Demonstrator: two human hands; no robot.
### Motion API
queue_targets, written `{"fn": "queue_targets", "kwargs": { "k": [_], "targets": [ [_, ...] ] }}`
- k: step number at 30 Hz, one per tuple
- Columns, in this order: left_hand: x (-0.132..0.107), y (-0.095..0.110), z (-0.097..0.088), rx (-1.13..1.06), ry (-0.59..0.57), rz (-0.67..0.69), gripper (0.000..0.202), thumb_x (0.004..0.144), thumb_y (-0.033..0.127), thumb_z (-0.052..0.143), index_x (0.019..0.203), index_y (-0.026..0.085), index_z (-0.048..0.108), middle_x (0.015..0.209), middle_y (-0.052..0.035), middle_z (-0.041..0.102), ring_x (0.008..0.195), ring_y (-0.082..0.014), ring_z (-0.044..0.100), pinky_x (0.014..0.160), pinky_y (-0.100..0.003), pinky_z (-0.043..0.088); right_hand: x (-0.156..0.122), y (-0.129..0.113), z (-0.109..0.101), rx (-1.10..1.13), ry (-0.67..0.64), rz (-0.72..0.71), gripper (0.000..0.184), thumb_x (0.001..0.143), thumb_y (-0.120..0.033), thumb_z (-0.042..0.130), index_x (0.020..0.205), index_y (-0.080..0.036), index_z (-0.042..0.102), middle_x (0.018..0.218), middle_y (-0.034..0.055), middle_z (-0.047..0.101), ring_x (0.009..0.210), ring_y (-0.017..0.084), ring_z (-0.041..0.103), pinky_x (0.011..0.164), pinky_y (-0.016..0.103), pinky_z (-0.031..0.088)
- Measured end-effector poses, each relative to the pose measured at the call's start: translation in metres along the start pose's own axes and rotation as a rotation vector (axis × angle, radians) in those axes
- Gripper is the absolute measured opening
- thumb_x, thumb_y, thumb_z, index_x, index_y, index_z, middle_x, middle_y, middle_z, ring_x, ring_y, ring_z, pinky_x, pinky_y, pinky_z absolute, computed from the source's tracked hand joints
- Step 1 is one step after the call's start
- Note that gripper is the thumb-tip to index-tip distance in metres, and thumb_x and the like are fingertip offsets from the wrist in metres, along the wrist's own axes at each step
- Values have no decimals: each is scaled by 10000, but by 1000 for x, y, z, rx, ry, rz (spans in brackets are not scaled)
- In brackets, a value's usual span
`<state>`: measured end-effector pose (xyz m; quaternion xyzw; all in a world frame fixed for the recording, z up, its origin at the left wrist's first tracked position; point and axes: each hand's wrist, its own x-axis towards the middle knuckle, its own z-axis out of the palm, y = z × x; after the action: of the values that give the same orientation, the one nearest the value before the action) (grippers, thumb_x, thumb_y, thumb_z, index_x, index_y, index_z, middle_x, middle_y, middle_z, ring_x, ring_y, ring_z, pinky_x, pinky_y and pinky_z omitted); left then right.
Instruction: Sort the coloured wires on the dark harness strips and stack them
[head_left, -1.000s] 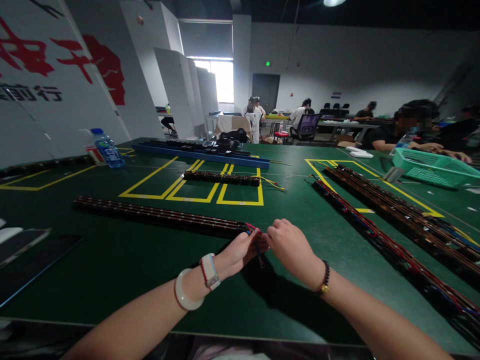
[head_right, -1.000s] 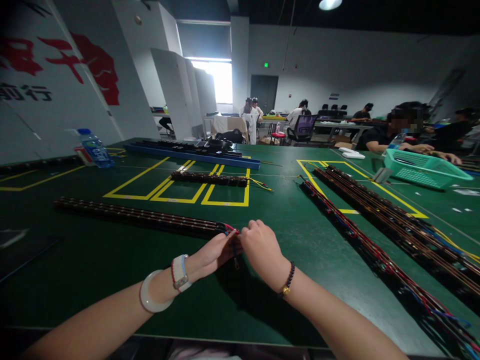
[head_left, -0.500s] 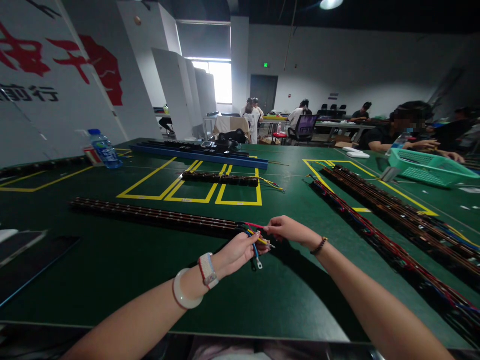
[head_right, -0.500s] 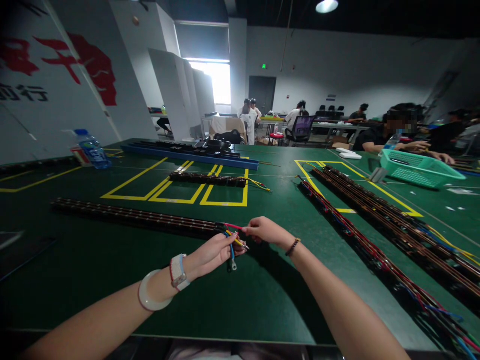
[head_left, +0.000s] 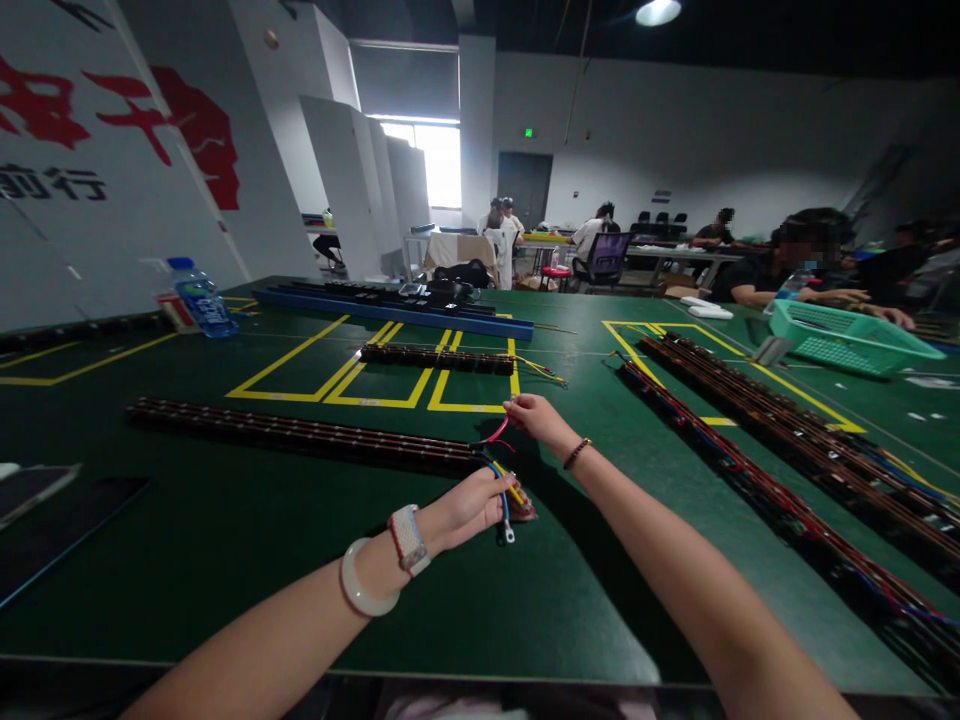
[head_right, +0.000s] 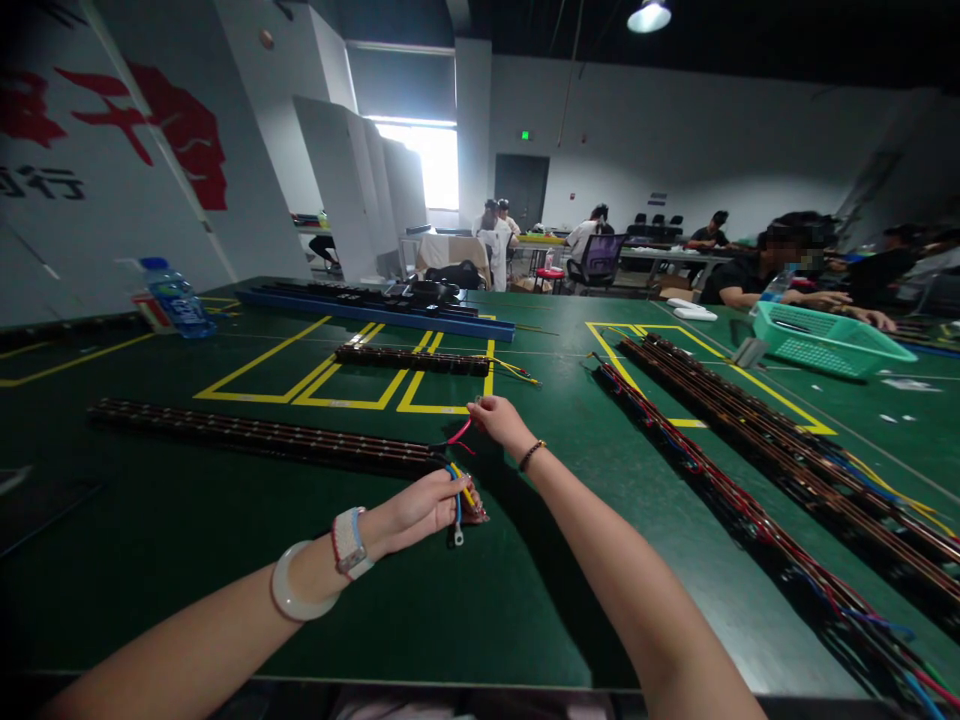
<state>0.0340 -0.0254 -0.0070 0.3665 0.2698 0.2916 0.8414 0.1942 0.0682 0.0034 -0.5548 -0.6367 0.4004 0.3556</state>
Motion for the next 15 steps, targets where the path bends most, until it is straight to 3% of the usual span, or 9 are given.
{"fn": "queue_targets", "kwargs": {
  "k": [6,11,15],
  "targets": [
    [1,-1,-2,-29,-16,8,82,844,193,570,827,132,519,781,-78,643,755,-188,652,841,-380,477,-4,4,-7,-172,-43,47,352,870,-428,496,681,-139,566,558,-13,530,444,76,430,438,201,298],
    [4,-2,-2,-50,-27,4,92,844,196,569,851,108,545,795,-86,652,788,-189,654,881,-392,459,-52,-10,-32,-520,-113,93,681,883,-659,269,545,-143,559,491,41,551,429,107,485,476,229,340],
    [2,-2,2,-67,-38,32,96,843,184,554,846,93,585,798,-100,663,845,-207,650,905,-404,442,-98,-26,-31,-613,-297,-14,647,859,-684,314,671,-152,631,611,49,628,493,115,517,477,224,310]
  ]
}}
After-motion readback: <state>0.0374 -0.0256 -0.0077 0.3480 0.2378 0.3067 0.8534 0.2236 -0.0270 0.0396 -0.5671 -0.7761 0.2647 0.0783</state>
